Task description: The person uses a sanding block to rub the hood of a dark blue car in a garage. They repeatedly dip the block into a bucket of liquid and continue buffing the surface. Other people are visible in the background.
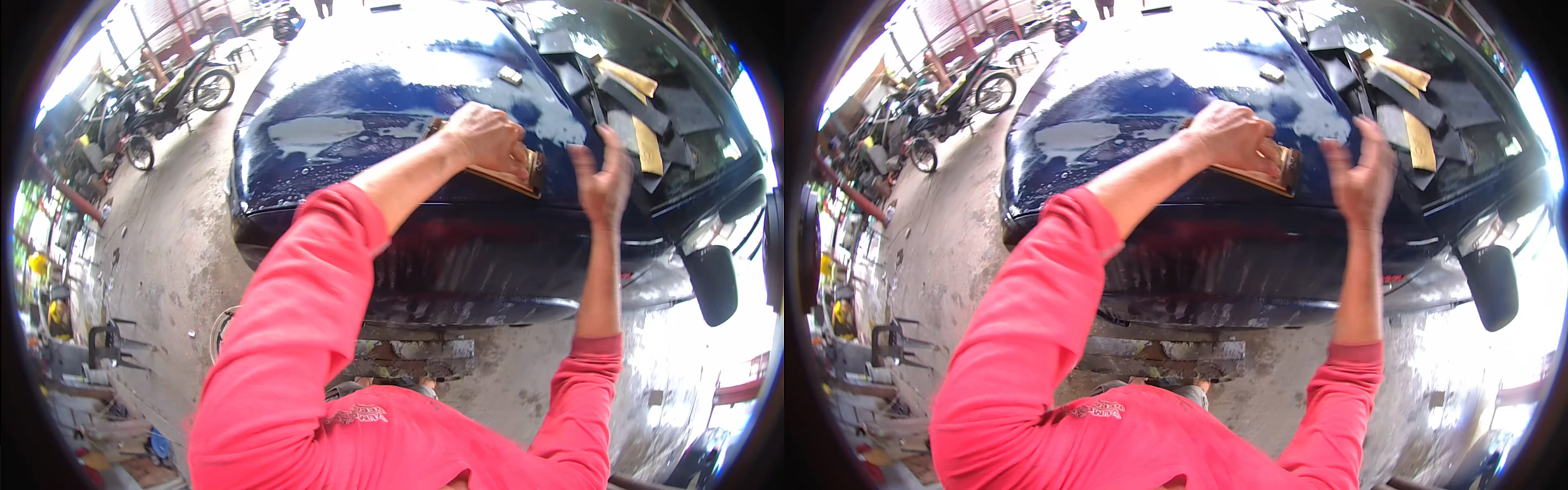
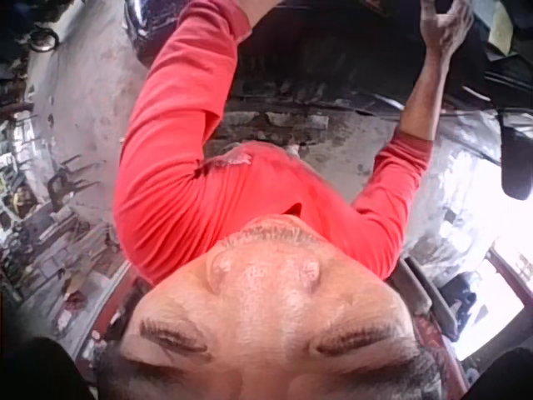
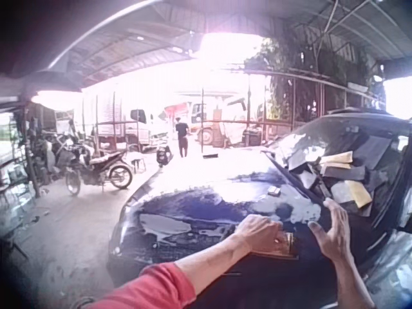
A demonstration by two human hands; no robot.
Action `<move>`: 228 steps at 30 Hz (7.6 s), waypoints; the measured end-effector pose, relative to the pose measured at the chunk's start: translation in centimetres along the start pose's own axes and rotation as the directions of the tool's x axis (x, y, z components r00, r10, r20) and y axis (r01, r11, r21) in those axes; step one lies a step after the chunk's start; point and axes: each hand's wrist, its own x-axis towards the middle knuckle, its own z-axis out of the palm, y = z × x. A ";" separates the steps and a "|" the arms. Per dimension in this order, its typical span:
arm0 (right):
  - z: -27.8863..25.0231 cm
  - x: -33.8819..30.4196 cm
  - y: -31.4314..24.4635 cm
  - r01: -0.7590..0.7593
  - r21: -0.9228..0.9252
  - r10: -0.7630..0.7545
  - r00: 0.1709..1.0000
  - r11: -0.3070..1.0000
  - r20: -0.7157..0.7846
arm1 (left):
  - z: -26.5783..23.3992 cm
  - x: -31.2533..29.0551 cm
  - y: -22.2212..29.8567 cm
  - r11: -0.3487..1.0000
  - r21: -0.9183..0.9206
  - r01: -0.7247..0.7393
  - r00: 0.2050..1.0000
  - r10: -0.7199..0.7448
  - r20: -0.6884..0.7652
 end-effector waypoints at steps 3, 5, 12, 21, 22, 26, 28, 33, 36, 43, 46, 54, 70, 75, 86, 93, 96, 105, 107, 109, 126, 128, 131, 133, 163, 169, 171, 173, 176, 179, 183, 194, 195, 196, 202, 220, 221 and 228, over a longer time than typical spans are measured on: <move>5.5 2.9 -9.0 -0.069 0.474 -0.121 0.926 0.878 0.358 | 0.4 -2.3 -1.0 0.977 -0.211 -0.012 0.945 -0.058 -0.321; 7.8 3.7 -12.2 -0.176 0.312 -0.029 0.830 0.934 0.556 | 0.2 -6.9 -3.3 0.972 -0.234 -0.017 0.857 -0.106 -0.504; 1.8 2.8 -9.1 0.215 0.472 -0.482 0.663 0.855 0.572 | -2.9 -44.0 -2.9 0.470 -0.207 0.858 0.369 -0.844 -0.388; 19.2 6.5 -26.0 0.358 0.563 -0.657 0.542 0.745 0.524 | 3.7 -36.6 -7.7 0.708 -0.012 0.706 0.539 -0.549 -0.639; 19.4 6.4 -26.0 0.348 0.575 -0.663 0.517 0.740 0.541 | 3.8 -35.5 -8.7 0.732 -0.208 0.648 0.464 -0.597 -0.655; 10.7 4.9 -19.1 0.326 0.504 -0.599 0.505 0.799 0.621 | 4.4 -35.5 -8.6 0.560 -0.321 0.764 0.248 -0.714 -0.655; 5.4 4.2 -15.1 0.095 0.496 -0.472 0.503 0.863 0.724 | 4.9 -36.4 -7.9 0.695 -0.147 0.704 0.390 -0.552 -0.737; 13.2 6.0 -18.3 0.332 0.433 -0.545 0.486 0.838 0.683 | 6.6 -36.6 -7.4 0.603 -0.175 0.779 0.325 -0.625 -0.709; 23.3 6.8 -24.1 0.383 0.644 -0.741 0.463 0.662 0.486 | 6.4 -36.2 -7.7 0.635 -0.164 0.755 0.316 -0.571 -0.758; 10.2 5.7 -16.7 0.213 0.716 -0.728 0.397 0.665 0.559 | 5.1 -36.7 -7.1 0.641 -0.185 0.745 0.335 -0.599 -0.727; 6.1 3.6 -13.1 -0.300 0.526 -0.392 0.407 0.796 0.825 | 5.7 -36.7 -7.2 0.624 -0.199 0.756 0.303 -0.603 -0.738; 24.5 5.6 -32.8 0.046 0.726 -0.663 0.452 0.686 0.597 | 6.0 -36.8 -7.3 0.636 -0.207 0.743 0.286 -0.583 -0.761; 20.0 6.4 -25.6 0.049 0.570 -0.514 0.499 0.820 0.697 | 5.5 -37.0 -7.3 0.658 -0.176 0.732 0.318 -0.559 -0.766; 8.5 3.9 -16.0 0.013 0.506 -0.419 0.580 0.862 0.699 | 5.4 -36.8 -7.1 0.647 -0.191 0.738 0.318 -0.584 -0.747; 19.4 6.3 -25.5 0.244 0.588 -0.623 0.483 0.771 0.615 | 5.7 -36.9 -7.4 0.675 -0.198 0.711 0.341 -0.577 -0.742; 11.4 5.0 -14.4 -0.038 0.614 -0.509 0.519 0.789 0.686 | 5.9 -36.2 -7.3 0.628 -0.210 0.749 0.300 -0.605 -0.737; 22.1 5.8 -20.0 0.629 0.605 -0.864 0.449 0.487 0.228 | 5.9 -36.4 -7.5 0.639 -0.216 0.738 0.302 -0.600 -0.741; 11.8 5.8 -19.7 0.104 0.523 -0.509 0.449 0.846 0.734 | 5.5 -36.4 -7.0 0.662 -0.198 0.723 0.340 -0.590 -0.732; 11.0 5.7 -17.8 0.021 0.572 -0.503 0.505 0.820 0.701 | 5.7 -36.3 -7.1 0.622 -0.191 0.759 0.318 -0.610 -0.726; 14.4 5.5 -19.3 0.143 0.621 -0.598 0.501 0.771 0.626 | 5.9 -36.4 -7.3 0.627 -0.200 0.753 0.303 -0.600 -0.741; 19.0 5.5 -22.5 0.233 0.642 -0.648 0.534 0.730 0.543 | 6.3 -36.8 -7.6 0.664 -0.159 0.731 0.356 -0.570 -0.740; 25.1 6.1 -29.2 0.301 0.624 -0.668 0.540 0.721 0.512 | 6.4 -36.7 -7.8 0.684 -0.178 0.708 0.341 -0.551 -0.762; 27.3 6.0 -33.6 0.089 0.566 -0.535 0.472 0.820 0.701 | 5.5 -37.4 -7.5 0.686 -0.262 0.679 0.330 -0.604 -0.726; 23.7 5.9 -31.3 0.205 0.627 -0.631 0.501 0.752 0.593 | 4.2 -39.9 -6.3 0.683 -0.393 0.616 0.351 -0.685 -0.639; 23.0 3.3 -38.0 0.132 0.418 -0.400 0.639 0.899 0.657 | -3.1 -43.8 -9.2 0.156 -0.983 0.095 0.519 -0.850 -0.085; 19.0 0.9 -38.0 0.156 0.472 -0.463 0.601 0.868 0.652 | -4.7 -59.6 -6.9 0.366 -0.516 0.775 0.172 -0.907 -0.385; 20.6 1.6 -38.4 0.160 0.558 -0.528 0.605 0.814 0.597 | -1.0 -68.8 -2.3 -0.110 -0.643 0.758 -0.251 -0.959 -0.133; 27.5 3.2 -42.3 0.320 0.527 -0.596 0.613 0.787 0.519 | 4.1 -75.1 3.3 -0.348 -0.463 0.815 -0.436 -0.895 -0.094; 37.4 5.0 -47.8 0.409 0.432 -0.591 0.634 0.803 0.498 | 11.5 -78.2 10.8 -0.259 -0.342 0.903 -0.328 -0.931 -0.161; 36.9 4.9 -47.8 0.327 0.363 -0.489 0.571 0.872 0.659 | 15.0 -77.6 15.6 -0.253 -0.237 0.938 -0.292 -0.945 -0.147; 23.1 1.9 -40.1 0.594 0.451 -0.744 0.488 0.666 0.457 | 15.9 -76.0 17.3 -0.159 -0.096 0.983 -0.176 -0.962 -0.208; 37.6 4.8 -50.6 0.255 0.334 -0.415 0.663 0.908 0.623 | 17.3 -76.3 17.5 -0.097 0.204 0.974 -0.054 -0.977 -0.205; 34.9 4.3 -49.2 0.240 0.345 -0.416 0.622 0.908 0.664 | 17.1 -76.4 17.6 -0.120 0.174 0.977 -0.083 -0.975 -0.207; 31.3 3.7 -47.4 0.269 0.344 -0.437 0.551 0.900 0.711 | 16.9 -76.4 17.6 -0.118 0.164 0.979 -0.086 -0.977 -0.195; 19.2 1.5 -39.2 0.225 0.362 -0.425 0.535 0.905 0.730 | 17.3 -76.2 17.3 -0.132 0.186 0.974 -0.095 -0.976 -0.196; 26.8 3.2 -42.8 0.505 0.462 -0.684 0.539 0.729 0.491 | 15.6 -75.5 15.8 -0.242 0.165 0.956 -0.244 -0.970 -0.009; 30.6 4.0 -44.9 0.320 0.467 -0.557 0.609 0.824 0.565 | 15.7 -75.5 15.7 -0.240 0.160 0.958 -0.239 -0.971 -0.025; 29.5 3.3 -45.2 0.339 0.557 -0.642 0.537 0.758 0.547 | 15.2 -76.0 16.4 -0.245 0.123 0.962 -0.250 -0.968 0.027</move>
